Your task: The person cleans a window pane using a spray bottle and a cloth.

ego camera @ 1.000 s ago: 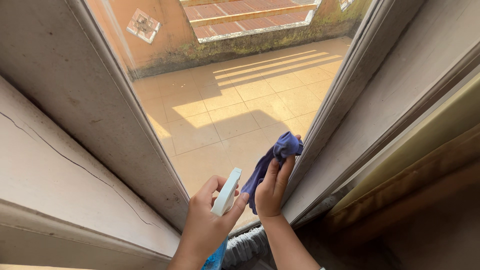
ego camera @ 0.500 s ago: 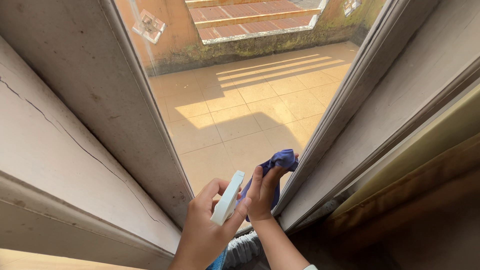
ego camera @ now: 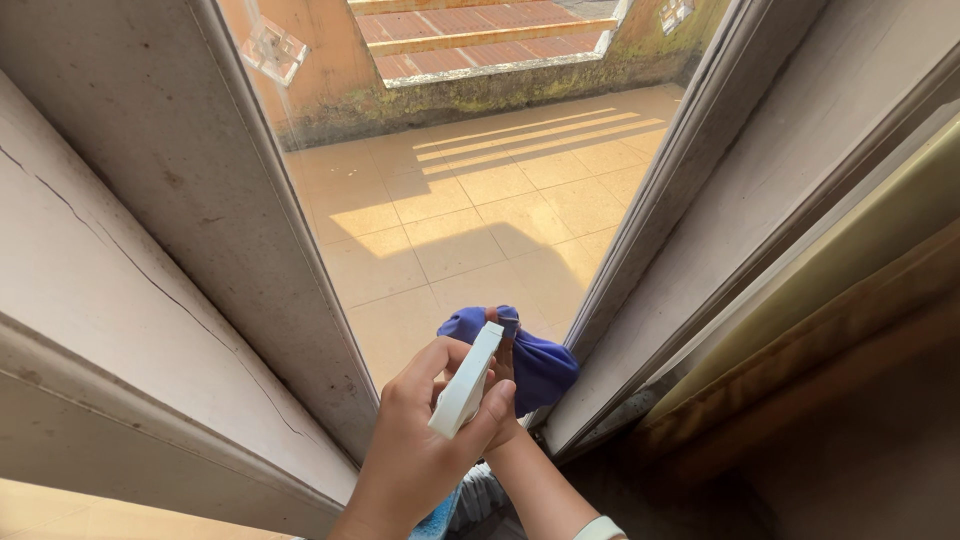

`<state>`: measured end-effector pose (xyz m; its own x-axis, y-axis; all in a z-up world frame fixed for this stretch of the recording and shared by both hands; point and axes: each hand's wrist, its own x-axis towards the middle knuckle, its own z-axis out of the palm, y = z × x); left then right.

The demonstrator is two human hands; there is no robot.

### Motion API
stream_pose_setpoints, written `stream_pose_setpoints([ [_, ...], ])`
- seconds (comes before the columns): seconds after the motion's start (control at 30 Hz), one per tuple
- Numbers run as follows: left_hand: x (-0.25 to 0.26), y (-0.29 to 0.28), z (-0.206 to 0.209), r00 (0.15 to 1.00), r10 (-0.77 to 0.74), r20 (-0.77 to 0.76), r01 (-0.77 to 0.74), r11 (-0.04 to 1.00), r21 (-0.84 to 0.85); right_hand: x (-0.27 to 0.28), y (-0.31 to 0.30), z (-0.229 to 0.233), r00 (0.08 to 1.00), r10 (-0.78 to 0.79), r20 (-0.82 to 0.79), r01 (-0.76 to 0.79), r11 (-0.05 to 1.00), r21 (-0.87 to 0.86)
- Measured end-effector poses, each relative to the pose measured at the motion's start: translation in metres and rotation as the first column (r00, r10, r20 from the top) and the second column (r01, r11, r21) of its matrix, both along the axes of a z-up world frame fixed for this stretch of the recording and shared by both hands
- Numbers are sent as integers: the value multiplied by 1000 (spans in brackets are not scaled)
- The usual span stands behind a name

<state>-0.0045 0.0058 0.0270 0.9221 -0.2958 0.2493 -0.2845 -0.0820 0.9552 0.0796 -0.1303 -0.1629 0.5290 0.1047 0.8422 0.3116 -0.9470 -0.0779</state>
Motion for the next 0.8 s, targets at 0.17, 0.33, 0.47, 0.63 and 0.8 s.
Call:
stream_pose_setpoints([
  [0.17,-3,3,2,996,-19,-83,22,999,31,-14,-18,5,996,20,-85,13,932,363],
  [0.33,-6,2,6,997,-18,-75,19,1000,11,2,-17,84,994,65,93,-101,882,461],
  [0.47,-5,-2,11,995,-1,-102,0,1000,-10,9,1,82,992,21,121,-45,980,195],
  [0.63,-2,-5,6,999,37,17,-37,999,-18,5,16,11,999,-17,29,20,994,-107],
  [0.8,-2,-4,2,999,-14,36,14,1000,-6,1,7,-6,999,-33,6,34,978,-205],
])
